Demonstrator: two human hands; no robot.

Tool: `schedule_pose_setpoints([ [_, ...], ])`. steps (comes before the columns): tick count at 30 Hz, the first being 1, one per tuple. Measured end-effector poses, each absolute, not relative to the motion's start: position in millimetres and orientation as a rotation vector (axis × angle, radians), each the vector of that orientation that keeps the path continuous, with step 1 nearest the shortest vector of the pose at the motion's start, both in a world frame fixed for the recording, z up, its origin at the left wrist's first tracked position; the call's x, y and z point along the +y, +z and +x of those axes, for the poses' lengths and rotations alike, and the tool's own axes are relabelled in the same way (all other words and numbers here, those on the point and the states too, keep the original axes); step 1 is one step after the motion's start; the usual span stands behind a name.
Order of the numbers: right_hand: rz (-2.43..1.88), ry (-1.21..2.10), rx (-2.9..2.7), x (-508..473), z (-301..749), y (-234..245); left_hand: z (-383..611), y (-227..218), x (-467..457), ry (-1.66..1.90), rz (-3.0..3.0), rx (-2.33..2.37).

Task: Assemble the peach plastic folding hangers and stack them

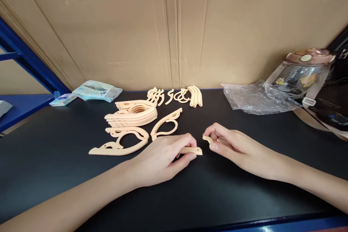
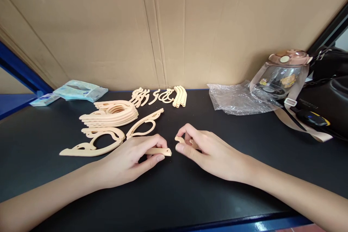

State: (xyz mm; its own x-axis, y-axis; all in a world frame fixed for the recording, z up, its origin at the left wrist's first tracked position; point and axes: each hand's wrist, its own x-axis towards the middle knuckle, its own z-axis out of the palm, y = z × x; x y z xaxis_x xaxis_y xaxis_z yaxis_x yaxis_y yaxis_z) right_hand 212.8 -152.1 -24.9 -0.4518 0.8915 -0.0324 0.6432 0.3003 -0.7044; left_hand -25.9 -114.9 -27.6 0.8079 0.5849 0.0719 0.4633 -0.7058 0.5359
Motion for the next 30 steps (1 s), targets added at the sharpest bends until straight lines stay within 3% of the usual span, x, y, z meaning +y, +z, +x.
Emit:
schedule_pose_setpoints([
  [11,-1.324,1.094,-2.160,-165.5,205.8,-23.2,-26.1,-30.2,-113.8,0.280,2.453,0.723],
  [21,-1.181,0.728,-2.403,-169.0,204.9,-31.1,-24.0,-30.2,-112.6,0.276,2.482,0.659],
  [30,-1.006,0.109,-2.585,-170.3,206.2,-43.4,-25.1,-30.0,-112.3,0.297,2.522,0.637],
])
